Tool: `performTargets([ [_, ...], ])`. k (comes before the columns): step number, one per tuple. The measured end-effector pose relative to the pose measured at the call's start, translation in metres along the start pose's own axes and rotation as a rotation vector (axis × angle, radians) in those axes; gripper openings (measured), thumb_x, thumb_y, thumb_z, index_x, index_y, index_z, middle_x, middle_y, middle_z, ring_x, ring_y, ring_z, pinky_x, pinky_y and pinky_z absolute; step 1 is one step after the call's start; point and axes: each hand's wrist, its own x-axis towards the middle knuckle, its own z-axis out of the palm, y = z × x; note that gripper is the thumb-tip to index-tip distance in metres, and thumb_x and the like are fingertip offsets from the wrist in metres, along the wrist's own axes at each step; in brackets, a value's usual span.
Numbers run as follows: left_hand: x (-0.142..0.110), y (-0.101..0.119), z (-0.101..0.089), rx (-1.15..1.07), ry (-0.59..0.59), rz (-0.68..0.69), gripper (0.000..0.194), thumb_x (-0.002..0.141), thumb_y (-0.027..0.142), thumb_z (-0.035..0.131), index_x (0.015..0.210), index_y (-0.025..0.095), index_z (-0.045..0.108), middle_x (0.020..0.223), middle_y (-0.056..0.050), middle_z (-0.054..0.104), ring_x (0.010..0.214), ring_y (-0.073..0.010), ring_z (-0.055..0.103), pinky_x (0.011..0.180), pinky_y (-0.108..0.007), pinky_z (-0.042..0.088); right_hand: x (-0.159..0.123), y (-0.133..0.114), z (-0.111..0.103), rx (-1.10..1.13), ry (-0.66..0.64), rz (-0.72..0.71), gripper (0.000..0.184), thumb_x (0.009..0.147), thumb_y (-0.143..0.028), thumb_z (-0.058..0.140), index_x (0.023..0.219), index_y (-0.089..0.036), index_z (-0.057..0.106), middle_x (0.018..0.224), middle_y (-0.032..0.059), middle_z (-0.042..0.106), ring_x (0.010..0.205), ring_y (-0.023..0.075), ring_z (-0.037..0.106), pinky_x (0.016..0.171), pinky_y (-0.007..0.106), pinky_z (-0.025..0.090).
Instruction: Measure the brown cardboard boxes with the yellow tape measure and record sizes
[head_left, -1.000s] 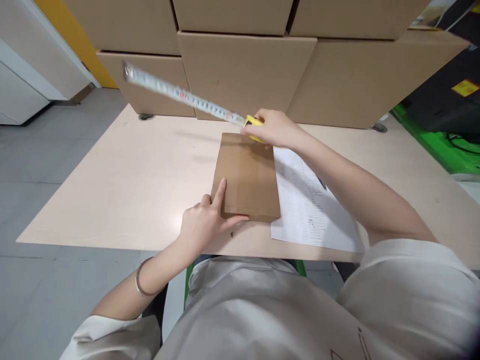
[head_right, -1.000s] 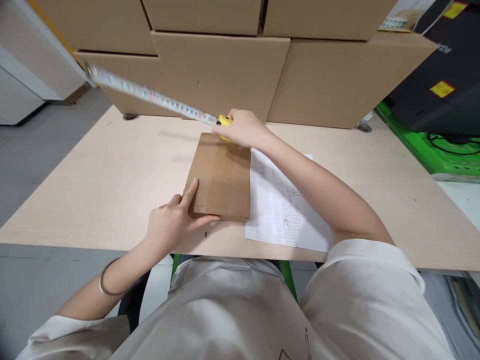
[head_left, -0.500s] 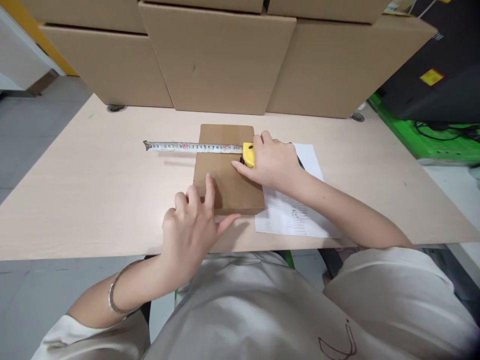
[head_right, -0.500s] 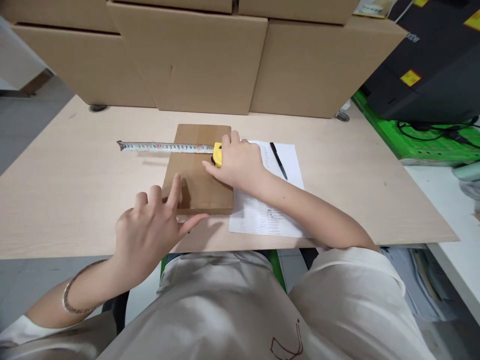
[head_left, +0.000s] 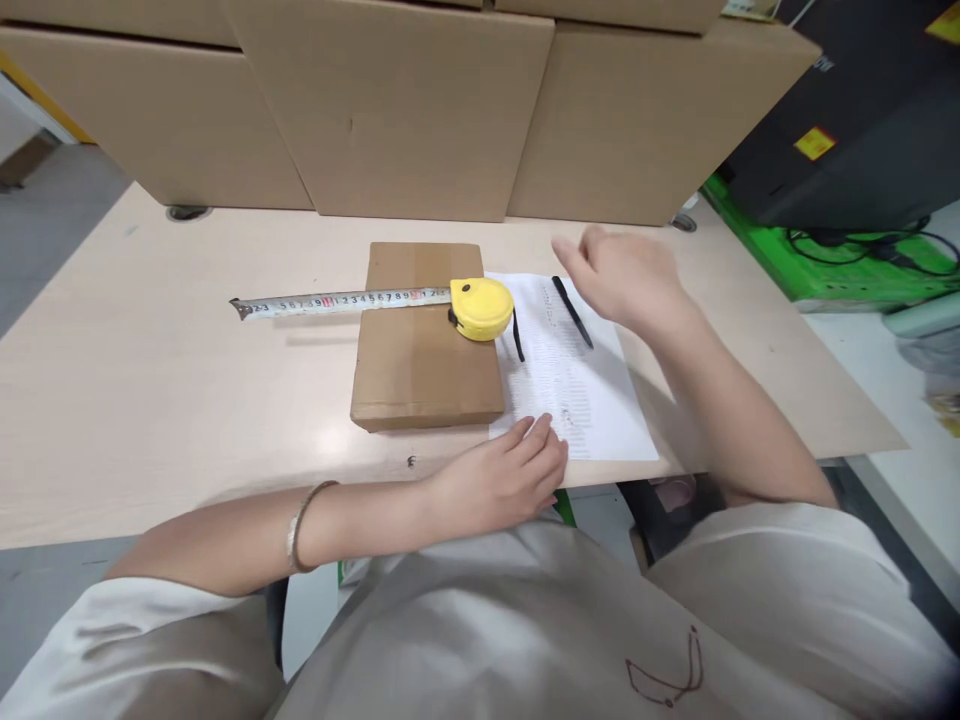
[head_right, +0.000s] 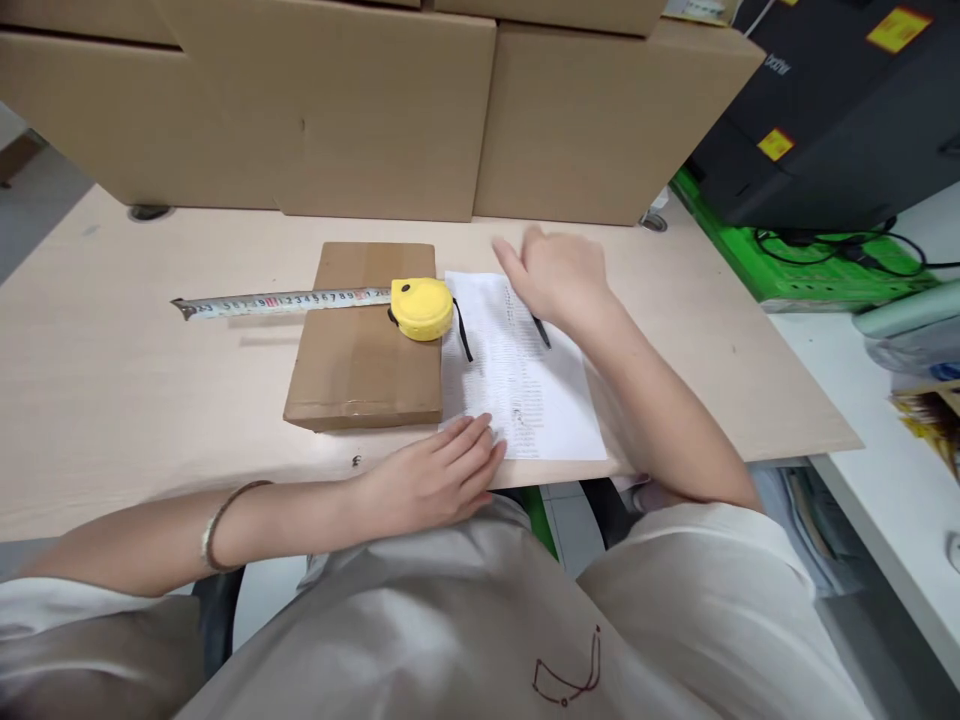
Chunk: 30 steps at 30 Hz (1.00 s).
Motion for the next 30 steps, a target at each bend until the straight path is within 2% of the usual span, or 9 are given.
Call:
performTargets([
  [2,0.006,0.006,0.017,-0.144,-0.118,-0.012,0.070,0.125,0.059,0.050,0.162,0.002,0.069,0.160,-0.022,0.079,0.158,-0.0362,0.070,0.130,-0.044,0.052,0.002,0.030,0.016,-0.145,-0.242,0.126,0.071,0.121,-0.065,0.037,0.127,-0.011,0.082,0.123,0.0298,0.084,0.124,0.0482,0.079,0.104,0.059,0.058],
  [5,0.014,0.009,0.033,-0.337,-0.279,-0.068,0.091,0.121,0.074,0.046,0.176,0.002,0.055,0.181,-0.028,0.059,0.174,-0.0390,0.053,0.141,-0.047,0.041,-0.006,0.059,0.041,-0.115,-0.455,0.094,0.049,0.116,-0.053,0.055,0.095,-0.017,0.081,0.109,0.0251,0.085,0.109,0.0447,0.081,0.098,0.056,0.059],
  [8,0.017,0.008,0.040,-0.482,-0.341,-0.160,0.100,0.117,0.080,0.050,0.181,0.003,0.047,0.189,-0.030,0.044,0.180,-0.0435,0.042,0.144,-0.054,0.036,-0.021,0.076,0.055,0.192,-0.411,-0.016,0.046,0.115,-0.046,0.057,0.076,-0.023,0.067,0.088,0.0153,0.080,0.088,0.0333,0.076,0.087,0.045,0.057],
  [11,0.016,0.006,0.042,-0.555,-0.369,-0.200,0.103,0.116,0.083,0.050,0.182,0.004,0.047,0.191,-0.031,0.040,0.181,-0.0482,0.038,0.144,-0.058,0.035,-0.035,0.084,0.060,0.669,-0.366,-0.027,0.050,0.115,-0.060,0.061,0.078,-0.025,0.064,0.068,0.0054,0.066,0.064,0.0211,0.057,0.066,0.035,0.050],
  [13,0.014,0.004,0.042,-0.567,-0.388,-0.205,0.103,0.117,0.082,0.048,0.181,0.002,0.047,0.191,-0.032,0.039,0.181,-0.0502,0.036,0.144,-0.060,0.035,-0.044,0.084,0.064,0.970,-0.383,0.016,0.053,0.105,-0.074,0.075,0.085,-0.025,0.067,0.065,0.0023,0.064,0.054,0.0157,0.048,0.053,0.031,0.041],
  [15,0.014,0.003,0.039,-0.564,-0.399,-0.208,0.101,0.117,0.081,0.047,0.181,0.002,0.047,0.191,-0.032,0.040,0.181,-0.0505,0.037,0.143,-0.060,0.036,-0.050,0.080,0.070,1.143,-0.409,0.045,0.059,0.088,-0.078,0.093,0.088,-0.024,0.070,0.068,0.0038,0.071,0.051,0.0140,0.052,0.047,0.029,0.040],
  [18,0.015,0.001,0.034,-0.553,-0.410,-0.208,0.099,0.118,0.079,0.049,0.180,0.003,0.048,0.188,-0.032,0.045,0.180,-0.0494,0.040,0.142,-0.059,0.037,-0.055,0.073,0.081,1.199,-0.373,0.024,0.058,0.072,-0.066,0.107,0.081,-0.022,0.071,0.064,0.0043,0.072,0.049,0.0147,0.060,0.046,0.029,0.046],
  [23,0.019,0.001,0.025,-0.525,-0.461,-0.211,0.098,0.118,0.077,0.050,0.177,-0.002,0.052,0.185,-0.036,0.047,0.177,-0.0521,0.043,0.138,-0.059,0.043,-0.055,0.068,0.090,1.180,-0.258,-0.001,0.048,0.069,-0.047,0.107,0.070,-0.023,0.065,0.053,-0.0011,0.064,0.041,0.0102,0.052,0.040,0.024,0.038],
  [30,0.021,0.003,0.023,-0.486,-0.466,-0.201,0.092,0.120,0.074,0.050,0.177,0.001,0.054,0.186,-0.034,0.048,0.177,-0.0502,0.045,0.137,-0.058,0.045,-0.056,0.072,0.089,1.157,-0.260,0.065,0.052,0.065,-0.046,0.109,0.063,-0.023,0.062,0.049,-0.0020,0.058,0.041,0.0085,0.048,0.041,0.022,0.035],
])
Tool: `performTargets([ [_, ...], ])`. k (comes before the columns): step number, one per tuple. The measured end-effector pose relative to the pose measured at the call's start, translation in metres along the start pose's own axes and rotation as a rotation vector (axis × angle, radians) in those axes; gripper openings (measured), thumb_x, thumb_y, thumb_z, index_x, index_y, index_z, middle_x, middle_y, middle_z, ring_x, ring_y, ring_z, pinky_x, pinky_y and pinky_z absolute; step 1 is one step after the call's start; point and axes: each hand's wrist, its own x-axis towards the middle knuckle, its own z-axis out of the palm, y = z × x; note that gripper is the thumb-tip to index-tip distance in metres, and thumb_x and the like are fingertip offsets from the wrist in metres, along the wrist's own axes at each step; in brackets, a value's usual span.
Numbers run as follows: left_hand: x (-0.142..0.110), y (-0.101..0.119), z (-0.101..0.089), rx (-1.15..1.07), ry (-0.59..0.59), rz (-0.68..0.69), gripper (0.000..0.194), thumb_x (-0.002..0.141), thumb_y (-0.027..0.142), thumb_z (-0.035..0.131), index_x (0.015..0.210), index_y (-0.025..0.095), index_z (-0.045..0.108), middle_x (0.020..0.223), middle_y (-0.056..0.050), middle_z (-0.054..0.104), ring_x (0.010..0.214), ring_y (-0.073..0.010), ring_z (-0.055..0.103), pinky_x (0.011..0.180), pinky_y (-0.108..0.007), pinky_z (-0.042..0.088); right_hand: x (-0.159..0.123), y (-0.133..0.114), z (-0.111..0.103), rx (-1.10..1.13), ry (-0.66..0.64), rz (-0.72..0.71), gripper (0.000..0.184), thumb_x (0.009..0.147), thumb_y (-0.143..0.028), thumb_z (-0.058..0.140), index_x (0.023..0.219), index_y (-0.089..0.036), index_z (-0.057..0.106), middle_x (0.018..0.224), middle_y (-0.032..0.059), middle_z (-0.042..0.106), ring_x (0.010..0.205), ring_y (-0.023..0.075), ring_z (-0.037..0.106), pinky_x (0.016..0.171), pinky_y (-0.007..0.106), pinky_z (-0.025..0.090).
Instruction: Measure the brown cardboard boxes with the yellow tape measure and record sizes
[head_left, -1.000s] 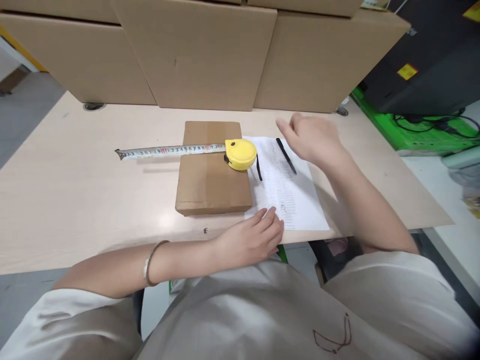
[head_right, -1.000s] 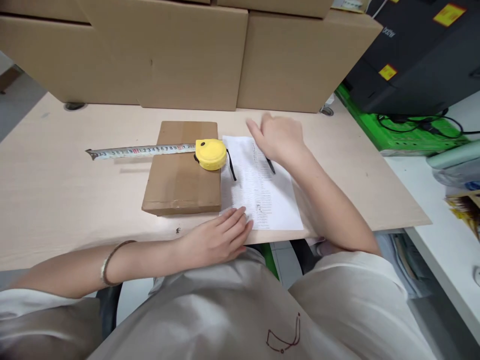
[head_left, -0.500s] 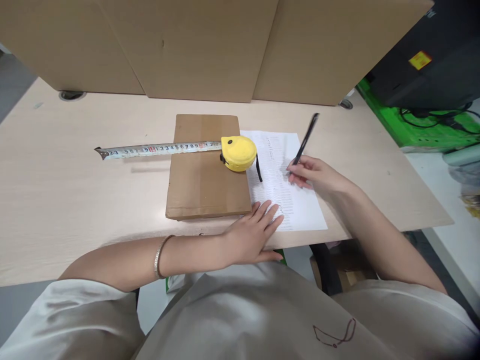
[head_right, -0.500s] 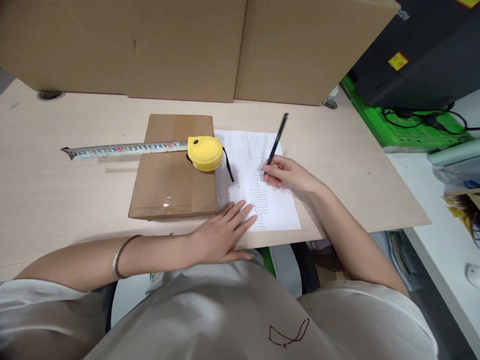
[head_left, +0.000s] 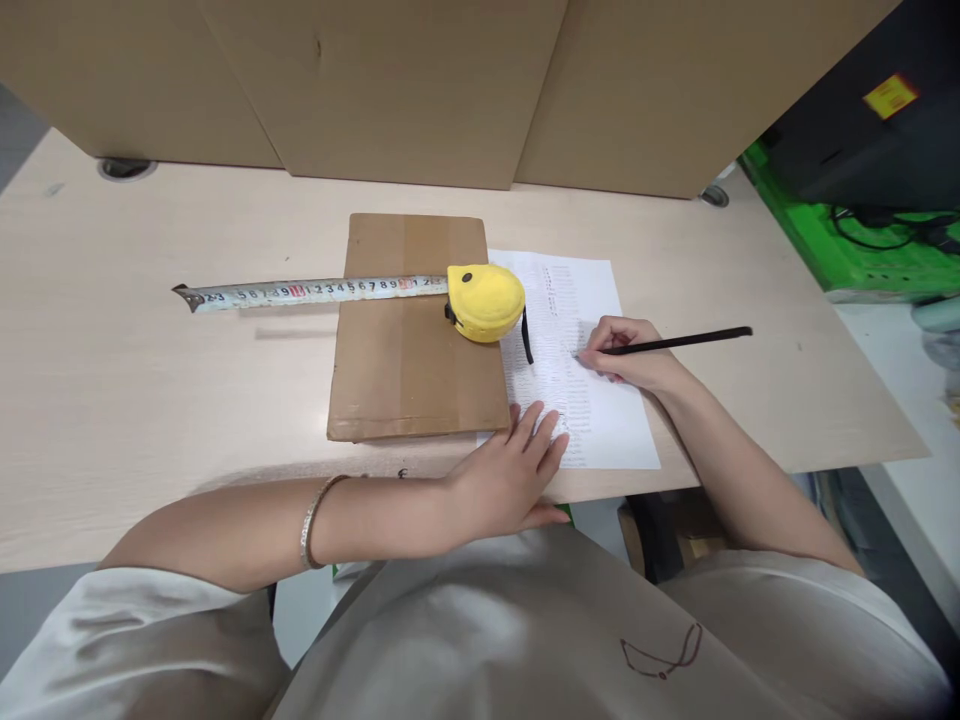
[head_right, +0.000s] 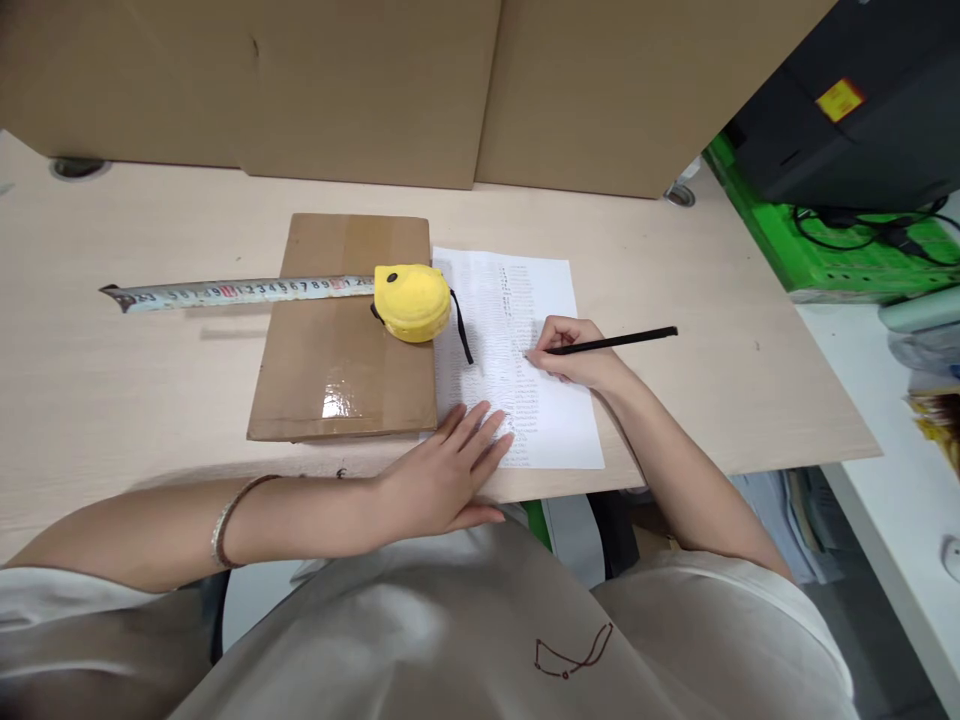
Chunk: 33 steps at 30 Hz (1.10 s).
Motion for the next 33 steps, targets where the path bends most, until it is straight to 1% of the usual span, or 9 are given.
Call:
performTargets([
  [3,-0.0001,-0.0005,0.0007,0.020,0.017,-0.003,0.090,0.120,0.072,0.051,0.178,0.003,0.054,0.185,-0.032,0.050,0.177,-0.0485,0.047,0.138,-0.057,0.044,0.0014,0.0021,-0.0011,0.019,-0.026,0.017,0.054,0.063,-0.049,0.111,0.063,-0.023,0.064,0.052,0.0003,0.062,0.043,0.0115,0.055,0.044,0.025,0.043],
  [5,-0.0002,-0.0005,0.0012,0.034,0.020,0.000,0.089,0.121,0.071,0.051,0.178,0.004,0.054,0.185,-0.032,0.051,0.177,-0.0478,0.047,0.139,-0.057,0.042,0.0020,0.0034,-0.0014,0.018,-0.033,0.020,0.055,0.063,-0.051,0.111,0.063,-0.023,0.064,0.052,0.0004,0.062,0.045,0.0117,0.056,0.045,0.025,0.044],
  [12,-0.0001,0.0001,0.0040,0.061,0.034,0.005,0.088,0.122,0.071,0.048,0.178,0.004,0.055,0.184,-0.031,0.052,0.175,-0.0477,0.049,0.139,-0.057,0.042,0.0004,0.0021,-0.0015,0.021,-0.035,0.036,0.055,0.062,-0.051,0.113,0.063,-0.023,0.066,0.053,0.0012,0.064,0.045,0.0115,0.056,0.046,0.026,0.043],
  [16,0.0002,0.0005,0.0049,0.054,0.056,-0.005,0.088,0.121,0.072,0.047,0.178,0.005,0.055,0.185,-0.030,0.052,0.175,-0.0464,0.049,0.138,-0.056,0.042,-0.0010,0.0009,-0.0019,0.005,-0.031,0.038,0.054,0.065,-0.051,0.111,0.062,-0.024,0.065,0.052,0.0000,0.062,0.044,0.0106,0.054,0.047,0.026,0.040],
  [20,-0.0002,0.0009,0.0045,0.043,0.049,-0.009,0.087,0.122,0.072,0.045,0.178,0.006,0.055,0.185,-0.029,0.052,0.176,-0.0456,0.049,0.137,-0.054,0.043,-0.0006,0.0026,-0.0030,-0.021,-0.040,0.048,0.053,0.065,-0.053,0.111,0.062,-0.025,0.066,0.053,0.0001,0.062,0.045,0.0118,0.054,0.047,0.028,0.040],
  [24,-0.0005,0.0012,0.0044,0.043,0.046,-0.014,0.087,0.122,0.073,0.045,0.179,0.007,0.055,0.185,-0.028,0.052,0.176,-0.0452,0.049,0.136,-0.053,0.044,-0.0003,0.0036,-0.0025,-0.001,-0.025,0.036,0.055,0.065,-0.054,0.111,0.062,-0.026,0.064,0.053,0.0007,0.061,0.045,0.0130,0.053,0.046,0.030,0.040],
  [33,-0.0006,0.0014,0.0039,0.086,0.067,-0.005,0.087,0.122,0.073,0.045,0.177,0.007,0.058,0.184,-0.027,0.054,0.174,-0.0449,0.052,0.138,-0.052,0.041,-0.0026,0.0016,-0.0018,-0.032,-0.008,0.035,0.057,0.065,-0.059,0.111,0.062,-0.026,0.064,0.053,0.0013,0.060,0.046,0.0128,0.051,0.046,0.031,0.038],
])
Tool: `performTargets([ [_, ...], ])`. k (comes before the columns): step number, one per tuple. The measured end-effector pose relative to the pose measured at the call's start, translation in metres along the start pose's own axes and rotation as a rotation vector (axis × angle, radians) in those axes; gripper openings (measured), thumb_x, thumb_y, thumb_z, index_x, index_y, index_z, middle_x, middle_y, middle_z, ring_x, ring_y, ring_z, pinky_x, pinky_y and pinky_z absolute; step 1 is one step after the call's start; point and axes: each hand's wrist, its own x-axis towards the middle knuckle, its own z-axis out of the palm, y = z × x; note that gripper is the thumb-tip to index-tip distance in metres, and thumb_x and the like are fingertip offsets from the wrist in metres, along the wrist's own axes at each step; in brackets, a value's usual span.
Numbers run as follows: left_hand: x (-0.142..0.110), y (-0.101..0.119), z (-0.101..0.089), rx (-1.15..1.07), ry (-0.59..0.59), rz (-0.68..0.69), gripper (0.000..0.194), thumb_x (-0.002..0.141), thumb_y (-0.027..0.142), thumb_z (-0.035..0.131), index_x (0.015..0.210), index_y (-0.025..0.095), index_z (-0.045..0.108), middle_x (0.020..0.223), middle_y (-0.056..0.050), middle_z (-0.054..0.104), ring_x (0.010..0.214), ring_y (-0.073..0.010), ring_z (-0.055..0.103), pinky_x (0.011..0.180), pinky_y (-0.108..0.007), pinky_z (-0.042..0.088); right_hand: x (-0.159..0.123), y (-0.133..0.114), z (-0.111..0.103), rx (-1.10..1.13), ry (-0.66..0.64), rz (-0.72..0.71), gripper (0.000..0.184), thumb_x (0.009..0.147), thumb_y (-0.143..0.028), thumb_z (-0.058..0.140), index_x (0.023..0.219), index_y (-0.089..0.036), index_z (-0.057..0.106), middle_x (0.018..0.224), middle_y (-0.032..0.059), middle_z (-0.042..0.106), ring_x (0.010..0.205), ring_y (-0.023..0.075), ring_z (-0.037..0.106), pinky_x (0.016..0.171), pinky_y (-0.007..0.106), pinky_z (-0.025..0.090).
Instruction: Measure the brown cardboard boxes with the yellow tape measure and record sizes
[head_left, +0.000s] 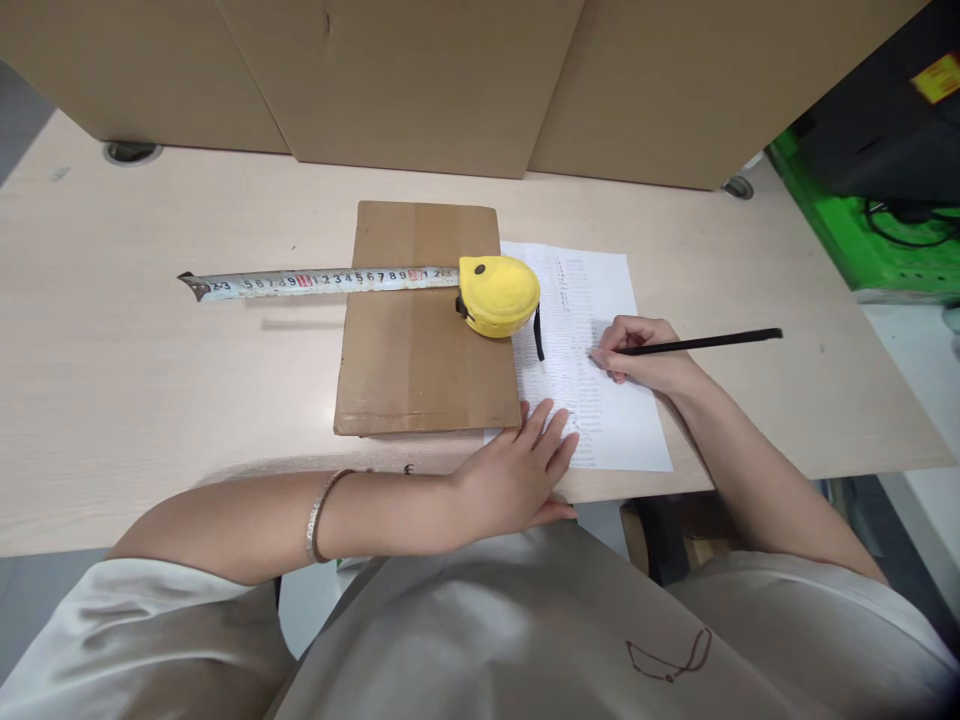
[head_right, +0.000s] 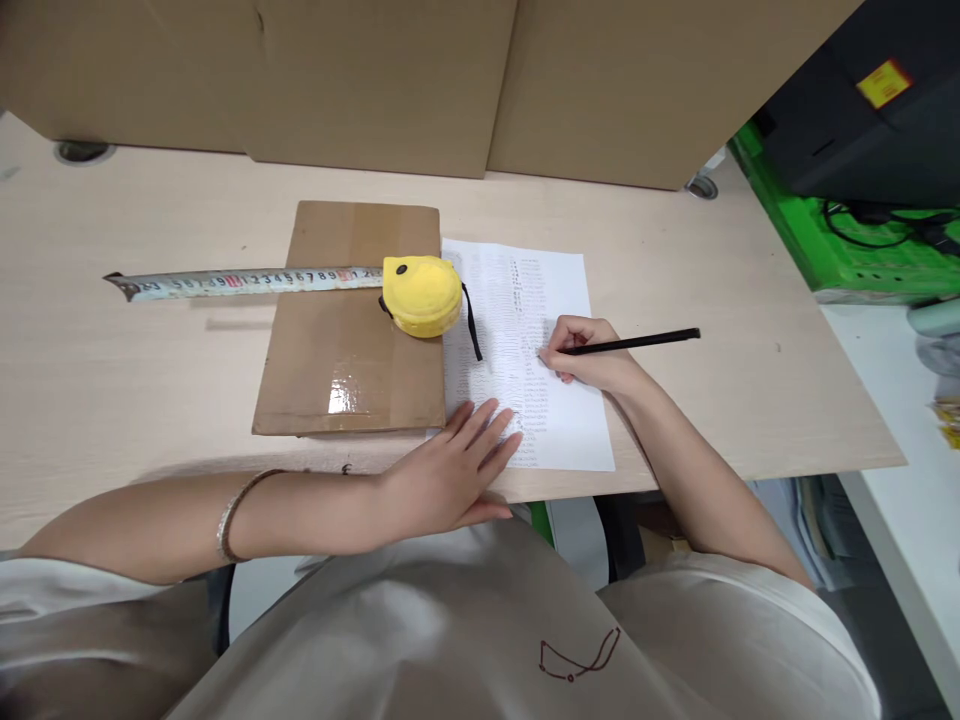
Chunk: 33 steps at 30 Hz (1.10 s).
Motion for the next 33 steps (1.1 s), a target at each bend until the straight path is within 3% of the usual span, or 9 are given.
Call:
performTargets([
  [13,0.0021,0.0007,-0.0065,0.024,-0.062,0.005,0.086,0.123,0.072,0.043,0.177,0.006,0.057,0.185,-0.028,0.052,0.175,-0.0466,0.051,0.135,-0.055,0.046,0.0008,0.0003,-0.0011,-0.033,0.025,0.004,0.059,0.065,-0.059,0.110,0.062,-0.025,0.062,0.052,0.0009,0.058,0.044,0.0105,0.048,0.044,0.028,0.033],
  [20,0.0006,0.0009,-0.0010,0.029,-0.010,0.003,0.087,0.122,0.073,0.045,0.176,0.007,0.059,0.184,-0.027,0.055,0.173,-0.0456,0.053,0.135,-0.053,0.044,0.0023,0.0031,-0.0027,-0.033,-0.001,0.007,0.063,0.064,-0.064,0.111,0.062,-0.024,0.062,0.054,0.0012,0.059,0.044,0.0099,0.049,0.043,0.026,0.035],
  [33,0.0004,0.0009,-0.0020,0.041,-0.022,0.005,0.087,0.122,0.073,0.043,0.176,0.007,0.059,0.183,-0.027,0.056,0.173,-0.0448,0.053,0.135,-0.051,0.044,0.0011,0.0033,-0.0017,-0.028,0.017,-0.017,0.060,0.065,-0.057,0.110,0.060,-0.024,0.061,0.049,-0.0002,0.057,0.041,0.0084,0.047,0.041,0.024,0.033],
])
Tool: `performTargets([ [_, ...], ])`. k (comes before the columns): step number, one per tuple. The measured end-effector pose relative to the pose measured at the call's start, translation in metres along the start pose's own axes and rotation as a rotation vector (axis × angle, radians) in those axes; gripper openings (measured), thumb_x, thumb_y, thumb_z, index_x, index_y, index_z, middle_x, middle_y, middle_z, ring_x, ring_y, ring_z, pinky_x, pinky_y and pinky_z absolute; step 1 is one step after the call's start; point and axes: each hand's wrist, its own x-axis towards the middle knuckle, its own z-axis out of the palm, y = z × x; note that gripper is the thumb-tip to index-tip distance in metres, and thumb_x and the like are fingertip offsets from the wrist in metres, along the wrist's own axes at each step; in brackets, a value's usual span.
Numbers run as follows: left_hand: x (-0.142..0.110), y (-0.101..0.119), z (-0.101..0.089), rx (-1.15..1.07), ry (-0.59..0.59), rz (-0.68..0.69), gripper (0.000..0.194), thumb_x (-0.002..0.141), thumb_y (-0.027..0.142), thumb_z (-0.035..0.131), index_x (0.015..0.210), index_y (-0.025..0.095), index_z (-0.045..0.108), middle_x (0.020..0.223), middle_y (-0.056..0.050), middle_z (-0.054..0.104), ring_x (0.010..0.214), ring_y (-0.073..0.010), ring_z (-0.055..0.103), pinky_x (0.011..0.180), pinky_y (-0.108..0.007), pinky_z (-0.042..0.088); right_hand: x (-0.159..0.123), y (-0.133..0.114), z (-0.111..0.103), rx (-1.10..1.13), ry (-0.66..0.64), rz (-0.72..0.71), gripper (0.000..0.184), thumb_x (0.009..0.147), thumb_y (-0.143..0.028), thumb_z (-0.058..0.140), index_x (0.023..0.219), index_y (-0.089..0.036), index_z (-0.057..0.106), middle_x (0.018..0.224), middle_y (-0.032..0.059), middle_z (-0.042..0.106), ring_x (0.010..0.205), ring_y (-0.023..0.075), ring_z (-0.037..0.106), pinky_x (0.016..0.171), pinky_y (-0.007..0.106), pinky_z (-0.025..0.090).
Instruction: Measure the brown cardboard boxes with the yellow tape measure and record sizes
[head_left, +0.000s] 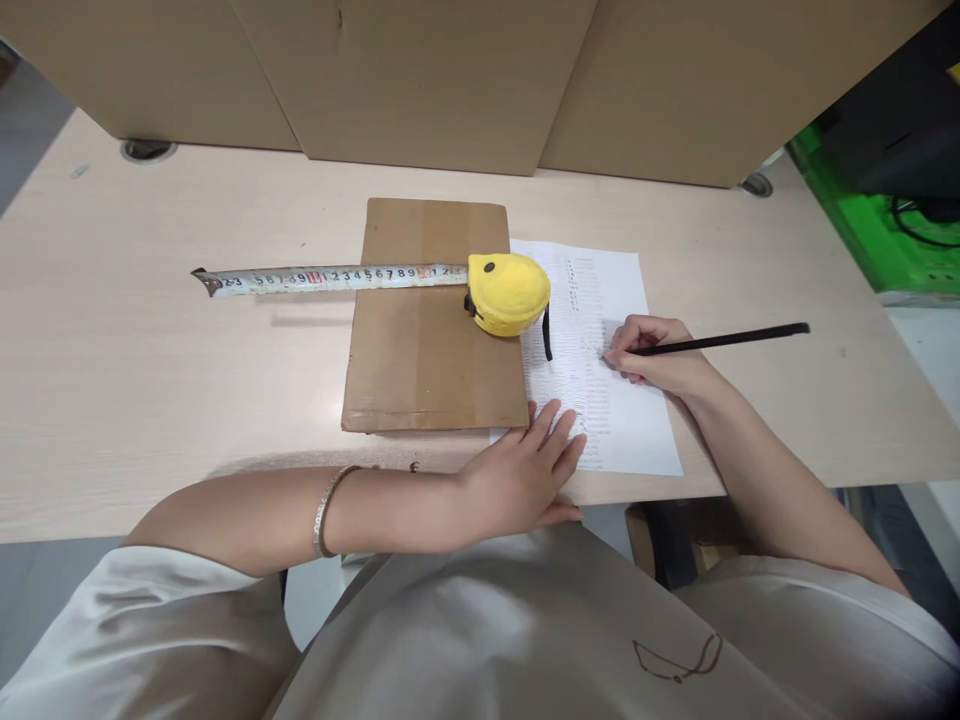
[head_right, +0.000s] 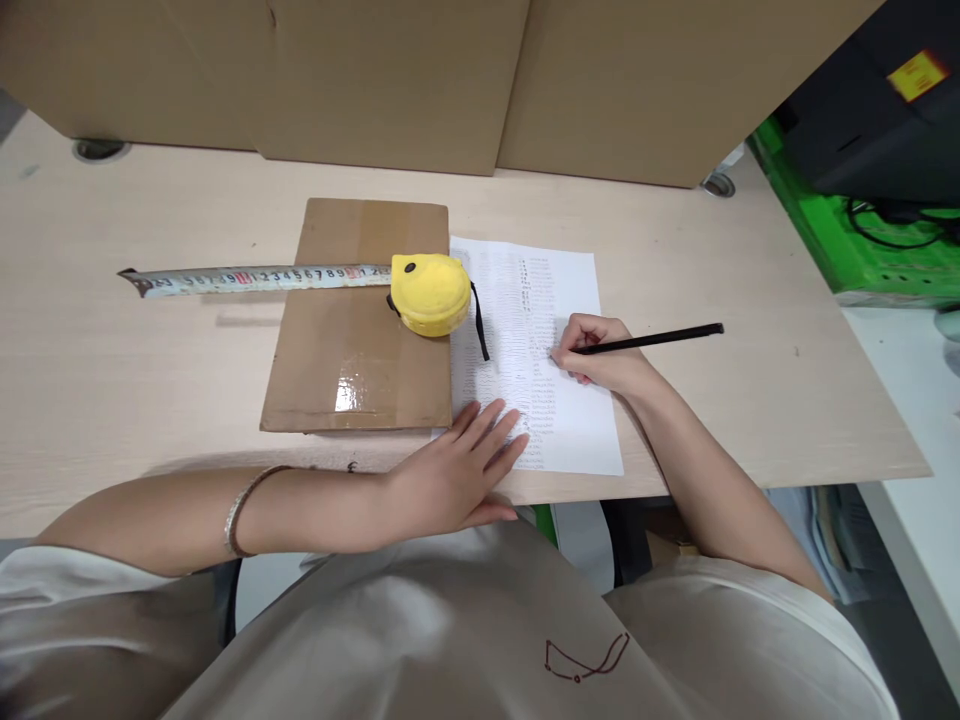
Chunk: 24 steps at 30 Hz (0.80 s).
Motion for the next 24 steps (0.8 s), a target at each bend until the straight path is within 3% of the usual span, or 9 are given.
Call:
performTargets([
  [15,-0.0006,0.0028,0.0043,-0.003,0.036,-0.019,0.087,0.122,0.074,0.045,0.178,0.009,0.057,0.182,-0.026,0.058,0.173,-0.0423,0.053,0.135,-0.050,0.041,-0.0020,0.0029,-0.0031,0.018,0.030,-0.005,0.052,0.064,-0.047,0.109,0.060,-0.023,0.063,0.048,-0.0012,0.058,0.043,0.0087,0.050,0.045,0.024,0.035],
  [24,-0.0010,0.0022,0.0044,0.015,0.046,-0.013,0.086,0.122,0.073,0.045,0.176,0.008,0.059,0.182,-0.026,0.058,0.172,-0.0435,0.055,0.134,-0.051,0.043,-0.0003,0.0075,-0.0033,0.002,0.037,-0.024,0.057,0.065,-0.055,0.110,0.060,-0.024,0.062,0.050,-0.0007,0.059,0.042,0.0093,0.049,0.044,0.026,0.035],
])
